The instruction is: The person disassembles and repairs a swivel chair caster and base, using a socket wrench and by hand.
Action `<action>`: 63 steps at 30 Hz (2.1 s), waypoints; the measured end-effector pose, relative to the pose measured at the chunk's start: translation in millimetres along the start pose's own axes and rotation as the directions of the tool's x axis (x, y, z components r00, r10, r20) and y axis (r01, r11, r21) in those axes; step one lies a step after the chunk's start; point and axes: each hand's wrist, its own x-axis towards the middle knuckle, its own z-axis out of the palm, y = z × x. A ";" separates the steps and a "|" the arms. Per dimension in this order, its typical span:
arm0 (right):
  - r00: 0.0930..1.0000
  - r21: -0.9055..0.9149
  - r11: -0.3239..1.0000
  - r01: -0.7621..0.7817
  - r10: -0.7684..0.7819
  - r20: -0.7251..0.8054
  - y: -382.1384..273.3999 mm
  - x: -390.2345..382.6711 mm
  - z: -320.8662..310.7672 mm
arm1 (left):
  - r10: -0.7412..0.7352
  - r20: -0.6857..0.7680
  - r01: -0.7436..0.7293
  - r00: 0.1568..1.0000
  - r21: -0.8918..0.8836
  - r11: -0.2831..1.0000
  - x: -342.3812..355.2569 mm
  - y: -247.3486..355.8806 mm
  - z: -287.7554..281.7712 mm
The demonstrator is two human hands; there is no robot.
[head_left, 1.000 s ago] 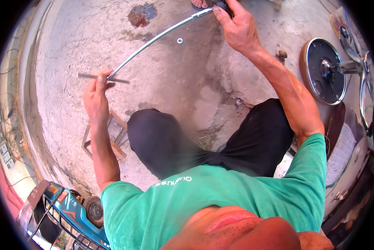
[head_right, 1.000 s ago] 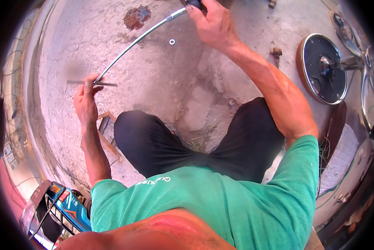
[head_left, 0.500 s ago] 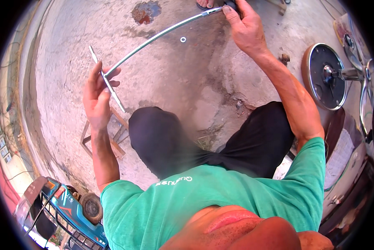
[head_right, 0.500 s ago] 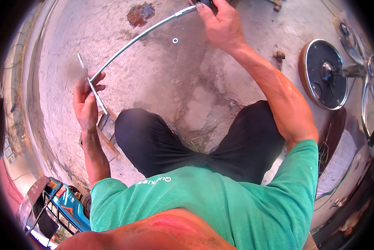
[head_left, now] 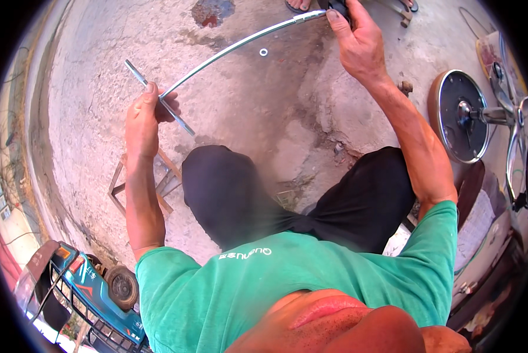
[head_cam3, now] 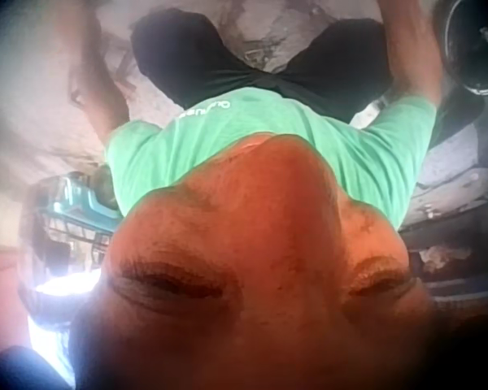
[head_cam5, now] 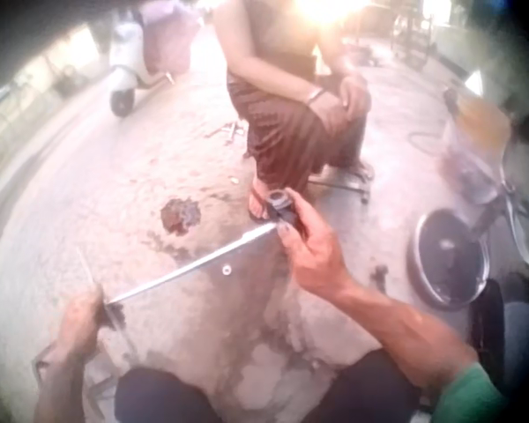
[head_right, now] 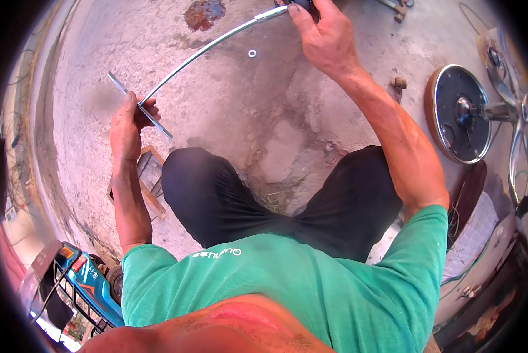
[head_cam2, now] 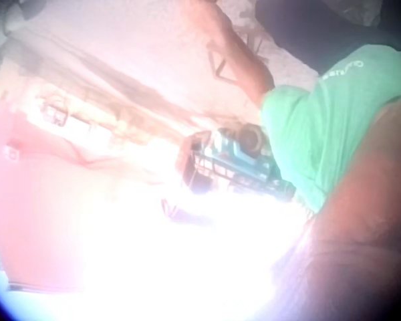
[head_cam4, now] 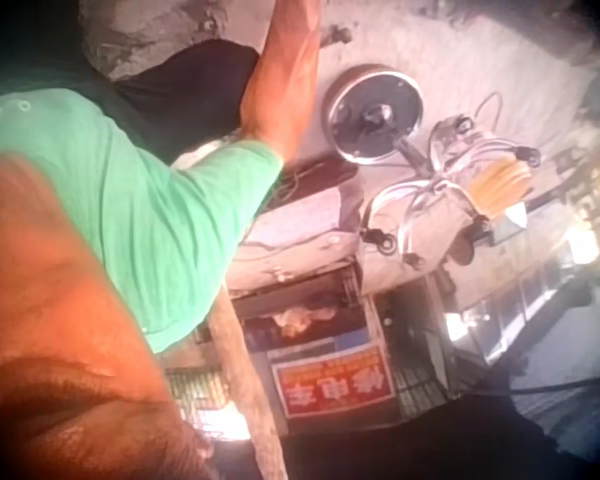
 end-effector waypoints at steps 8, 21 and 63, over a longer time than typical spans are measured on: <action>0.998 -0.152 0.987 -0.057 0.057 -0.003 -10.7 0.1 -2.8 | 0.316 -0.081 -0.322 0.945 -0.073 0.944 -15.7 2.5 7.2; 0.997 -0.105 0.992 -0.067 0.062 -0.048 -8.9 4.5 -6.8 | 0.774 0.328 -0.718 0.541 0.659 0.223 -14.8 7.6 -21.1; 0.999 -0.041 0.998 -0.038 0.038 -0.013 -10.1 4.8 -6.9 | 0.452 0.261 -0.446 0.853 -0.084 0.891 -11.8 -11.5 -15.9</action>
